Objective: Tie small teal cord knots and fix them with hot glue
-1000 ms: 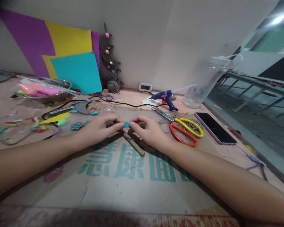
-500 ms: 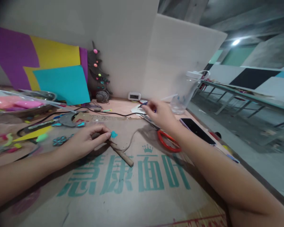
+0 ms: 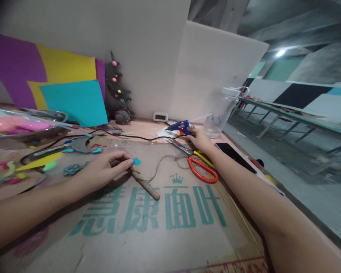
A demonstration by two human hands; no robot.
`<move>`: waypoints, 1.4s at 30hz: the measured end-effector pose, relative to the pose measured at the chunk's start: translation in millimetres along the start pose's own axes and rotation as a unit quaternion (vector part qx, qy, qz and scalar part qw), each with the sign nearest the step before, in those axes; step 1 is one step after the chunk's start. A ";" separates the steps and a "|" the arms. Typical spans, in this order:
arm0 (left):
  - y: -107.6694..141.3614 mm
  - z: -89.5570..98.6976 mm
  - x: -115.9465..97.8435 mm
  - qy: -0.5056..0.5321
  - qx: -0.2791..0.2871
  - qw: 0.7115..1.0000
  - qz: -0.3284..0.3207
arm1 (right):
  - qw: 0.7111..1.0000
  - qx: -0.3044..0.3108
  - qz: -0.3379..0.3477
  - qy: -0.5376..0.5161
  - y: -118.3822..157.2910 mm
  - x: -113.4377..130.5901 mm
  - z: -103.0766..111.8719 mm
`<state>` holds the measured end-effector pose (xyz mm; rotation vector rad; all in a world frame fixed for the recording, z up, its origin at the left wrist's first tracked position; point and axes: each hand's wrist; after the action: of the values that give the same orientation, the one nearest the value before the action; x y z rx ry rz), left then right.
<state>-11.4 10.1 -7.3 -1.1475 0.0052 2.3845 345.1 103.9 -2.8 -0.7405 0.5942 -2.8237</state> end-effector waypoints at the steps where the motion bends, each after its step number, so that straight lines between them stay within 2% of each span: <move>1: -0.1 0.5 -0.7 -0.003 0.001 1.000 0.000 | 1.000 -0.013 -0.003 -0.009 -0.6 -2.2 -0.9; 6: -0.5 0.9 -1.6 0.000 0.002 1.000 0.002 | 0.994 -0.081 -0.013 -0.076 -4.9 1.8 2.4; 10: -0.3 0.5 -1.6 0.008 0.003 1.000 0.008 | 0.982 -0.120 -0.004 -0.148 -5.4 31.0 8.6; 14: -0.9 0.1 -0.3 0.018 -0.012 1.000 0.011 | 0.969 -0.091 0.067 -0.218 18.2 79.8 20.5; 17: -2.2 -0.3 2.3 0.030 -0.034 0.999 0.007 | 0.983 -0.079 0.026 -0.162 49.3 109.9 27.6; 19: -2.7 -0.2 3.4 0.040 -0.034 0.999 0.009 | 0.995 -0.023 -0.022 -0.090 68.5 118.9 28.3; 20: -2.7 0.0 3.4 0.043 -0.031 0.999 0.006 | 0.997 -0.002 -0.020 -0.071 76.5 120.1 27.4; 22: -2.4 0.6 2.6 0.048 -0.036 0.998 0.001 | 0.997 0.022 0.034 -0.062 89.1 117.8 23.8; 25: -1.6 1.5 0.6 0.046 -0.046 0.998 0.012 | 0.992 0.026 0.108 -0.061 101.0 110.9 18.2; 28: -1.3 2.2 -0.7 0.040 -0.051 0.998 0.022 | 0.987 0.045 0.141 -0.062 107.0 109.4 15.6; 33: -0.5 2.4 -2.2 0.027 -0.050 0.998 0.037 | 0.984 0.078 0.136 -0.089 109.5 117.8 9.8; 42: 1.2 1.3 -2.8 -0.016 -0.013 1.000 0.001 | 0.978 0.080 0.150 -0.117 110.6 114.8 -0.4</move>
<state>-11.4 8.2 -4.6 -1.1205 -0.0354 2.4111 251.8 -25.3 0.9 -0.8546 0.3953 -2.4304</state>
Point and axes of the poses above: each hand's wrist, its own y-axis away from the middle knuckle, its own z-axis out of the back of the hand, x = y × z, and after that the axes turned 4 degrees about z, right-handed
